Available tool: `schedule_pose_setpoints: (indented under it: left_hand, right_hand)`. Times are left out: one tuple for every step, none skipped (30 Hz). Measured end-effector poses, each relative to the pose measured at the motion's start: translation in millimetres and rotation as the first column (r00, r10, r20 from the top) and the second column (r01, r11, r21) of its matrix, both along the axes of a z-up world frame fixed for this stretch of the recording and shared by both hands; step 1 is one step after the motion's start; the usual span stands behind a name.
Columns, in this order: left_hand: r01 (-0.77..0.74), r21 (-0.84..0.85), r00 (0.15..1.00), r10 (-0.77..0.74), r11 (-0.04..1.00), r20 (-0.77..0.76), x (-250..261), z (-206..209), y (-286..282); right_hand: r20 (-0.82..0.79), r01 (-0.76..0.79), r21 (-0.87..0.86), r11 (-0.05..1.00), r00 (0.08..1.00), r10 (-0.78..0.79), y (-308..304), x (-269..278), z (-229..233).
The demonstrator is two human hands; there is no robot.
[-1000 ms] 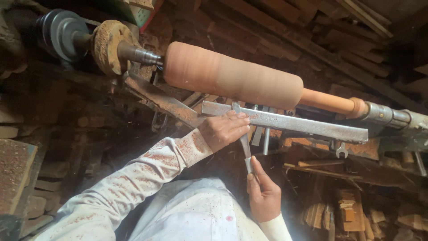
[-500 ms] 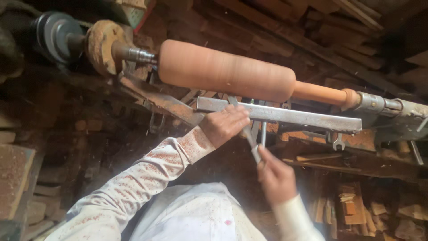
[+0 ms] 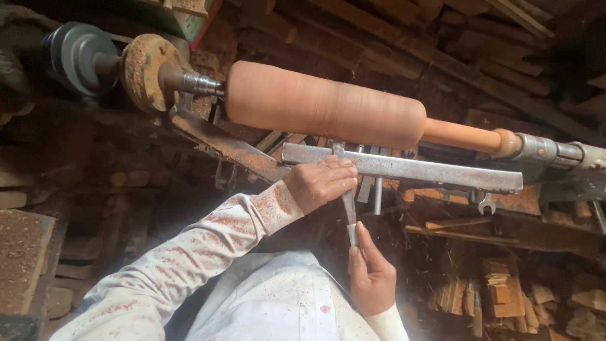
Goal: The person uses a chisel to shape a cylindrical wooden piece mounted on a lathe. They hold the tool against the spinning wood, removing shavings and smoothing the surface. The person switches to a different chisel later in the clip to continue shaping.
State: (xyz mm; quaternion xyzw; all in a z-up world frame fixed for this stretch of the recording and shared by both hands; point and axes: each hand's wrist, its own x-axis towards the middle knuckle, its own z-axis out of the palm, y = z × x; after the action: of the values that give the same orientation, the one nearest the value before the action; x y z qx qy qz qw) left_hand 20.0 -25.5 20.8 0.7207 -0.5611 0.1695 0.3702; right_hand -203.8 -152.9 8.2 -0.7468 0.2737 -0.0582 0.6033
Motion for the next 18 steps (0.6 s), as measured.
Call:
schedule_pose_setpoints:
  left_hand:
    - [-0.005,-0.003,1.0,0.005,1.0,0.009,-0.1,0.4,-0.5]
    - [-0.012,-0.006,1.0,0.012,1.0,0.018,-0.5,0.6,-0.9]
    - [-0.019,-0.009,0.999,0.019,1.0,0.027,-1.2,0.7,-1.1]
    - [-0.031,-0.002,0.999,0.031,1.0,0.027,-2.3,0.7,-1.6]
    - [-0.044,0.006,0.999,0.044,0.999,0.028,-3.5,0.6,-1.9]
    - [-0.055,0.014,0.998,0.055,0.998,0.028,-4.8,0.7,-2.2]
    - [-0.07,0.01,0.997,0.07,0.997,0.029,-5.9,0.9,-2.7]
    - [-0.084,0.007,0.996,0.083,0.996,0.03,-7.1,1.0,-2.9]
    - [-0.097,0.004,0.995,0.096,0.995,0.031,-7.8,1.2,-3.5]
    - [-0.113,0.016,0.993,0.112,0.994,0.035,-9.0,1.5,-4.2]
    - [-0.129,0.028,0.991,0.127,0.991,0.038,-9.9,1.8,-5.4]
    - [-0.142,0.039,0.989,0.141,0.989,0.043,-10.3,2.2,-6.7]
    - [-0.168,0.032,0.984,0.166,0.985,0.058,-10.8,2.5,-8.0]
    - [-0.19,0.026,0.98,0.188,0.981,0.071,-11.7,2.7,-9.4]
    - [-0.212,0.019,0.974,0.209,0.977,0.085,-13.4,2.9,-10.3]
    - [-0.229,0.037,0.971,0.226,0.973,0.074,-16.4,3.0,-10.2]
    - [-0.246,0.055,0.968,0.243,0.968,0.063,-19.2,3.4,-10.0]
    - [-0.256,0.072,0.966,0.252,0.964,0.059,-19.1,4.3,-10.0]
  right_hand:
    - [0.006,-0.011,0.022,1.0,1.0,0.011,-2.8,0.8,0.1]
    - [-0.011,-0.013,0.023,1.0,1.0,0.013,-6.1,1.8,0.2]
    - [-0.029,-0.014,0.024,1.0,0.999,0.015,-9.8,2.6,0.4]
    - [-0.047,-0.017,0.024,1.0,0.999,0.018,-14.0,3.3,0.7]
    - [-0.055,-0.031,0.03,0.999,0.998,0.032,-18.5,3.9,1.2]
    - [-0.064,-0.044,0.036,0.998,0.997,0.046,-23.7,4.5,2.0]
    - [-0.072,-0.057,0.042,0.998,0.996,0.059,-28.9,4.9,2.9]
    - [-0.076,-0.082,0.012,0.997,0.994,0.083,-33.8,5.5,3.4]
    - [-0.08,-0.107,-0.017,0.994,0.991,0.106,-39.1,7.1,3.6]
    - [-0.086,-0.131,-0.046,0.99,0.988,0.126,-44.3,8.6,4.3]
    - [-0.089,-0.15,-0.082,0.985,0.986,0.143,-50.5,11.6,5.2]
    - [-0.091,-0.168,-0.119,0.979,0.983,0.158,-56.9,15.8,6.4]
    - [-0.094,-0.185,-0.156,0.97,0.981,0.172,-64.1,21.2,8.3]
    - [-0.089,-0.21,-0.143,0.967,0.976,0.199,-72.3,27.3,10.7]
    - [-0.084,-0.235,-0.13,0.963,0.971,0.225,-80.7,33.7,13.7]
    - [-0.078,-0.255,-0.116,0.96,0.966,0.247,-85.5,36.3,17.1]
    - [-0.069,-0.247,-0.054,0.967,0.967,0.244,-86.4,36.1,20.4]
    - [-0.054,-0.231,0.007,0.973,0.971,0.232,-82.7,35.5,22.9]
